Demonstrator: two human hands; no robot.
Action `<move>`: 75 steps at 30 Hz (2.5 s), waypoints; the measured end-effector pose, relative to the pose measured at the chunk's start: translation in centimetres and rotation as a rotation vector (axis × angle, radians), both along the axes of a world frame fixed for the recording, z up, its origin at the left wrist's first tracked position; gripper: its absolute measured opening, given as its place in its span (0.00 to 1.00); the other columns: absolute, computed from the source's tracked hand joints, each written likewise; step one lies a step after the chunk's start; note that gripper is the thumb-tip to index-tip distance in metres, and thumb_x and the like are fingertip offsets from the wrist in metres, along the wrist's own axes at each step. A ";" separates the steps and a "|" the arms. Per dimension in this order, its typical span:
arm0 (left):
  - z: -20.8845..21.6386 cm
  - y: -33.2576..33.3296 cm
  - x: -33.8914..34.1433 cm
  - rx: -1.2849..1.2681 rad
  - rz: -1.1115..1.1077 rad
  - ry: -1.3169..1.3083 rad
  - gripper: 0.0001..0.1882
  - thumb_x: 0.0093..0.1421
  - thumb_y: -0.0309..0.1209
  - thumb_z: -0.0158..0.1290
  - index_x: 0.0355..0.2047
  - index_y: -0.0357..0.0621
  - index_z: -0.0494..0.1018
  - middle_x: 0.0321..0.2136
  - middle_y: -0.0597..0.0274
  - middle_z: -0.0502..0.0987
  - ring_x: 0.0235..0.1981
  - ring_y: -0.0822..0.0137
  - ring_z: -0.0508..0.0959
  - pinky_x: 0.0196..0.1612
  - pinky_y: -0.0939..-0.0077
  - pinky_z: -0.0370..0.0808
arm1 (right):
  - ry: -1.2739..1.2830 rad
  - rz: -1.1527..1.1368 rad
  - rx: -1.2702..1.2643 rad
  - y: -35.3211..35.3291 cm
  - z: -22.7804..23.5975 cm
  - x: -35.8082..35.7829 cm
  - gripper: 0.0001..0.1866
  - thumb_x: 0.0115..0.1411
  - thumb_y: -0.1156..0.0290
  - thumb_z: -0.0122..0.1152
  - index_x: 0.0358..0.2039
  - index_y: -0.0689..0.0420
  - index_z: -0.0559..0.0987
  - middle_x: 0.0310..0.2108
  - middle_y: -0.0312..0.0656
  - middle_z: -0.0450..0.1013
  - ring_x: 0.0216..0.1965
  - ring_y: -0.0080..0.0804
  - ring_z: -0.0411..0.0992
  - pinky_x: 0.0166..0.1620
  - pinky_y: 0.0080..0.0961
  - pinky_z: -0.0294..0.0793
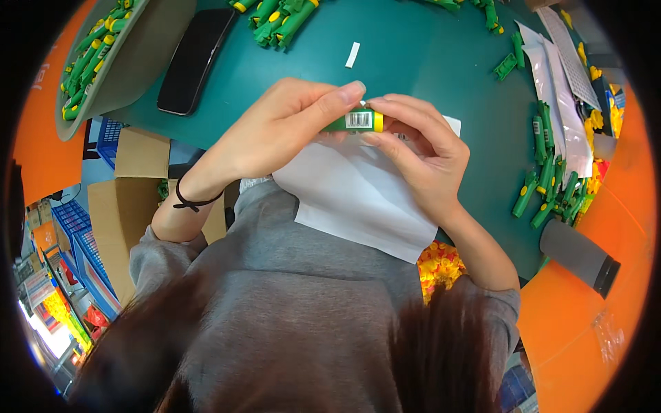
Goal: Applying barcode stickers to small green toy cylinders at a factory workstation.
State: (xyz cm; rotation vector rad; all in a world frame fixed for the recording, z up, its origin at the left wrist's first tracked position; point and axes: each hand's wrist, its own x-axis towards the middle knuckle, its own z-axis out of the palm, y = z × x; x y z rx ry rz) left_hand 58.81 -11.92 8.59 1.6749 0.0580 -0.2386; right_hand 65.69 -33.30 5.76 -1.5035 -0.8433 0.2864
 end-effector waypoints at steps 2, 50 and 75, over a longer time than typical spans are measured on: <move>0.9 0.0 0.0 0.035 -0.018 -0.001 0.23 0.72 0.45 0.51 0.40 0.33 0.81 0.25 0.66 0.77 0.27 0.78 0.72 0.32 0.82 0.71 | -0.003 -0.002 0.019 -0.1 -0.3 -0.3 0.21 0.57 0.88 0.66 0.52 0.66 0.79 0.54 0.49 0.73 0.52 0.35 0.75 0.54 0.31 0.80; -1.2 3.1 -4.4 0.230 0.416 -0.367 0.16 0.57 0.29 0.66 0.47 0.42 0.84 0.37 0.58 0.86 0.32 0.75 0.80 0.38 0.81 0.77 | 0.353 -0.340 -0.149 -6.6 1.4 3.2 0.18 0.58 0.82 0.69 0.50 0.66 0.82 0.40 0.42 0.81 0.39 0.22 0.78 0.47 0.18 0.76; -3.2 4.7 -0.2 1.044 0.280 -0.725 0.15 0.57 0.27 0.64 0.46 0.48 0.83 0.39 0.64 0.77 0.41 0.62 0.74 0.46 0.66 0.67 | -0.576 -0.245 -0.583 -2.8 0.5 6.5 0.13 0.56 0.75 0.71 0.43 0.56 0.86 0.41 0.39 0.76 0.48 0.33 0.71 0.55 0.29 0.69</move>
